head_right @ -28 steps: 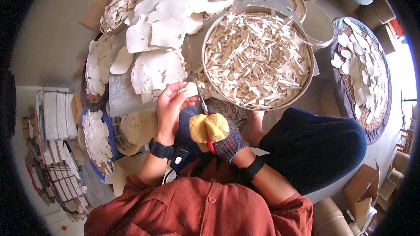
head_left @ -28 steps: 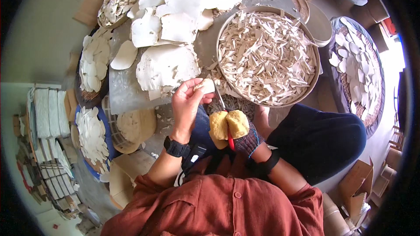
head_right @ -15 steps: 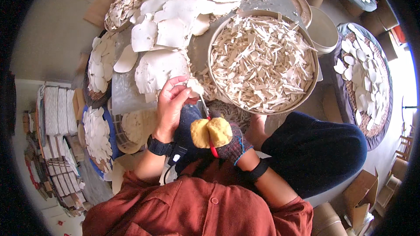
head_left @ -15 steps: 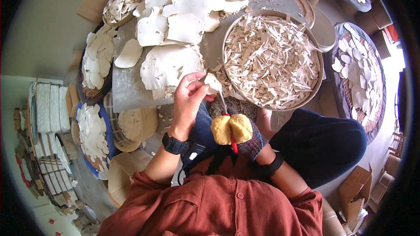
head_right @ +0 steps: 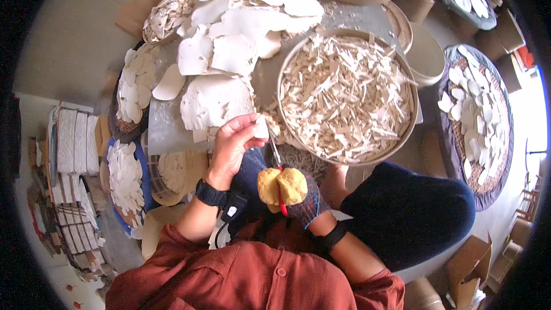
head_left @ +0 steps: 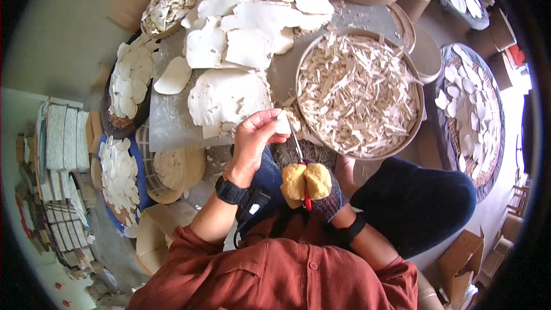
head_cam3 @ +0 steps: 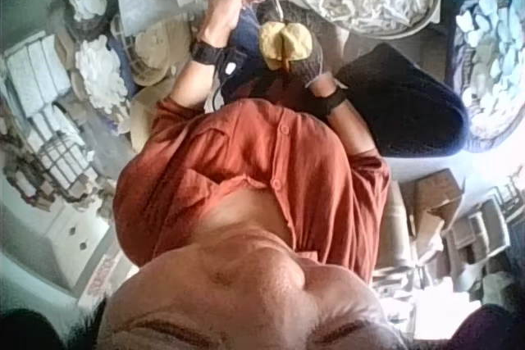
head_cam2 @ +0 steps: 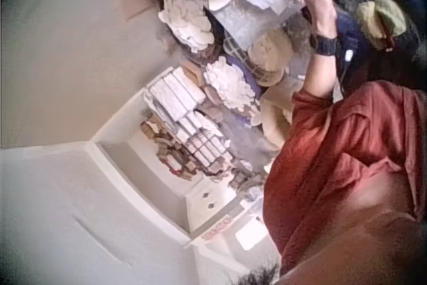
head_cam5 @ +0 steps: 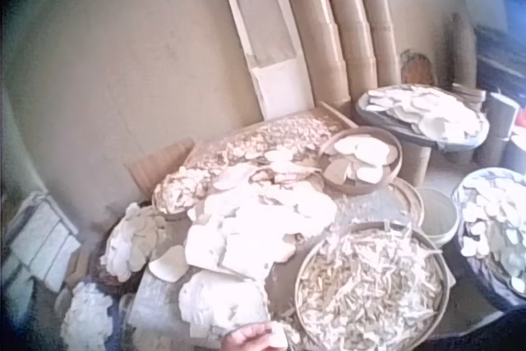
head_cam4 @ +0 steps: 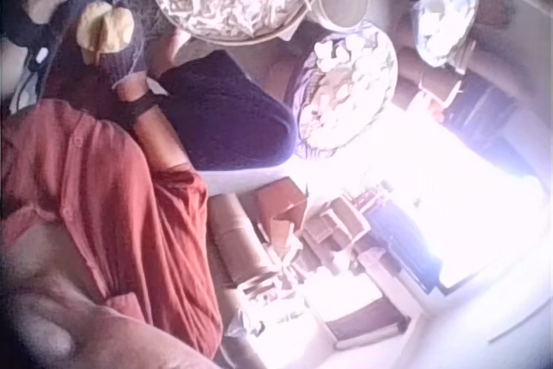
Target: The person picks up large pieces of dried root by hand, trims them into smaller strips using shears, and drops the cut pieces into a round wooden tray.
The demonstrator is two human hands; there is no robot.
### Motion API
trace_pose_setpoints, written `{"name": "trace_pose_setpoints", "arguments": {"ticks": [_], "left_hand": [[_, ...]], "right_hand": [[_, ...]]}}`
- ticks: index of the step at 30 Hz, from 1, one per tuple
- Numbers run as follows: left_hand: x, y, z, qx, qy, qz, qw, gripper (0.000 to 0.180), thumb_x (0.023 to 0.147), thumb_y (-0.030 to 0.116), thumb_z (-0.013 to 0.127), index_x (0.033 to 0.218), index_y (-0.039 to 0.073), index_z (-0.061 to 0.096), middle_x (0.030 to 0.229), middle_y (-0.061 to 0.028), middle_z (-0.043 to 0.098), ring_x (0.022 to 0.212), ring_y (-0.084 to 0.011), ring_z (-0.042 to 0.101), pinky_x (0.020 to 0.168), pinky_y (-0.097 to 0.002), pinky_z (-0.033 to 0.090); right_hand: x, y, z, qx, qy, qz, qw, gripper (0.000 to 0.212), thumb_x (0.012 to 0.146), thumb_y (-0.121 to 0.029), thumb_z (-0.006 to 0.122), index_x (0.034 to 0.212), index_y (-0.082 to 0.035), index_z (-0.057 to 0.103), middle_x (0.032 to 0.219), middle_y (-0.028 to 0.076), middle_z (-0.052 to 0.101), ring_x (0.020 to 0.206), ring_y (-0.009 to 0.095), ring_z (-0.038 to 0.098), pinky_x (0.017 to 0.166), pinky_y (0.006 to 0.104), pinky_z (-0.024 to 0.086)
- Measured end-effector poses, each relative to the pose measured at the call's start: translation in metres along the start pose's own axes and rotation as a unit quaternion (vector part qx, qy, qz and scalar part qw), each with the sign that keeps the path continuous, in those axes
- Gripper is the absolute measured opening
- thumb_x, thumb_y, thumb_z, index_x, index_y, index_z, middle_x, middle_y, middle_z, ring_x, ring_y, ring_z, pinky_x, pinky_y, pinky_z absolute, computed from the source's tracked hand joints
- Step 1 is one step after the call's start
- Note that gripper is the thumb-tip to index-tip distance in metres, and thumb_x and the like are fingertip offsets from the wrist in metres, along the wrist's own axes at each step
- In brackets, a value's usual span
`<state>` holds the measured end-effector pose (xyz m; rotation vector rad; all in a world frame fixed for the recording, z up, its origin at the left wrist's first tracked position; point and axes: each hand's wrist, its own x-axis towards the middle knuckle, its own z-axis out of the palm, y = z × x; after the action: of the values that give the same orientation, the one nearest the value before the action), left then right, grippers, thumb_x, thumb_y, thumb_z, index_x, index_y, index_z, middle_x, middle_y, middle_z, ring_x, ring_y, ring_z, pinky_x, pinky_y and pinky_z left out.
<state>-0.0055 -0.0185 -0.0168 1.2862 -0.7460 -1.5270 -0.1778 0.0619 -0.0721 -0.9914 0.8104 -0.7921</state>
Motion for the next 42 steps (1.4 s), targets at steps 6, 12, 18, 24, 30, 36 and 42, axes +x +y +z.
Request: {"name": "trace_pose_setpoints", "arguments": {"ticks": [6, 12, 18, 24, 30, 36, 42], "left_hand": [[0.001, 0.007, 0.002, 0.054, 0.01, 0.044, 0.997, 0.013, 0.079, 0.001, 0.055, 0.092, -0.002, 0.053, 0.081, -0.0099, 0.062, 0.067, -0.0142, 0.061, 0.058, -0.0242, 0.053], [-0.013, 0.012, -0.007, 0.126, -0.029, 0.063, 0.99, 0.014, 0.081, 0.004, 0.057, 0.092, -0.003, 0.059, 0.08, -0.0061, 0.062, 0.066, -0.0095, 0.059, 0.058, -0.0212, 0.049], [-0.039, 0.089, -0.138, 0.496, 0.095, 0.087, 0.859, 0.017, 0.075, -0.004, 0.054, 0.088, 0.0, 0.063, 0.084, -0.0099, 0.063, 0.074, -0.0181, 0.061, 0.068, -0.0283, 0.049], [0.005, 0.143, -0.09, 0.589, 0.118, 0.31, 0.737, 0.036, 0.068, 0.008, 0.069, 0.101, -0.001, 0.058, 0.107, -0.0155, 0.056, 0.102, -0.0266, 0.053, 0.089, -0.0319, 0.041], [0.107, 0.096, -0.004, 0.714, 0.176, 0.223, 0.64, 0.098, 0.054, 0.046, 0.076, 0.126, -0.003, 0.032, 0.121, -0.0339, 0.038, 0.115, -0.0419, 0.038, 0.094, -0.0436, 0.035], [0.099, 0.113, 0.003, 0.705, 0.074, 0.125, 0.694, 0.092, 0.056, 0.03, 0.074, 0.128, -0.002, 0.028, 0.122, -0.0364, 0.035, 0.111, -0.0466, 0.039, 0.094, -0.0429, 0.037], [0.092, 0.108, -0.022, 0.738, 0.018, 0.184, 0.648, 0.088, 0.055, 0.022, 0.072, 0.128, 0.0, 0.029, 0.12, -0.0338, 0.037, 0.112, -0.0443, 0.039, 0.095, -0.042, 0.035]], "right_hand": [[-0.001, 0.024, -0.004, -0.049, -0.018, -0.07, 0.996, 0.031, 0.08, -0.019, 0.058, 0.108, -0.006, 0.053, 0.1, 0.008, 0.06, 0.095, 0.02, 0.057, 0.082, 0.0318, 0.045], [0.003, 0.027, -0.003, 0.108, -0.116, -0.016, 0.987, 0.028, 0.088, -0.021, 0.045, 0.108, -0.003, 0.052, 0.104, 0.012, 0.058, 0.095, 0.023, 0.056, 0.082, 0.0321, 0.045], [0.002, 0.019, -0.009, -0.257, -0.088, -0.113, 0.956, 0.026, 0.086, -0.016, 0.049, 0.108, -0.003, 0.053, 0.106, 0.014, 0.058, 0.094, 0.023, 0.057, 0.078, 0.0325, 0.046], [0.002, 0.034, -0.009, -0.276, -0.07, -0.176, 0.942, 0.04, 0.074, -0.02, 0.064, 0.111, -0.007, 0.054, 0.108, 0.012, 0.058, 0.097, 0.026, 0.056, 0.085, 0.0347, 0.044], [-0.005, 0.029, -0.003, -0.217, -0.026, -0.163, 0.962, 0.035, 0.068, -0.023, 0.063, 0.099, -0.007, 0.057, 0.091, 0.012, 0.06, 0.085, 0.03, 0.057, 0.074, 0.0371, 0.047], [-0.011, 0.029, -0.014, -0.338, 0.042, -0.183, 0.922, 0.037, 0.067, -0.026, 0.064, 0.098, -0.008, 0.057, 0.09, 0.012, 0.059, 0.087, 0.031, 0.056, 0.073, 0.0378, 0.046], [-0.011, 0.009, -0.008, -0.236, -0.015, -0.135, 0.962, 0.033, 0.071, -0.025, 0.061, 0.098, -0.007, 0.056, 0.092, 0.012, 0.059, 0.088, 0.031, 0.056, 0.074, 0.0379, 0.046]]}}
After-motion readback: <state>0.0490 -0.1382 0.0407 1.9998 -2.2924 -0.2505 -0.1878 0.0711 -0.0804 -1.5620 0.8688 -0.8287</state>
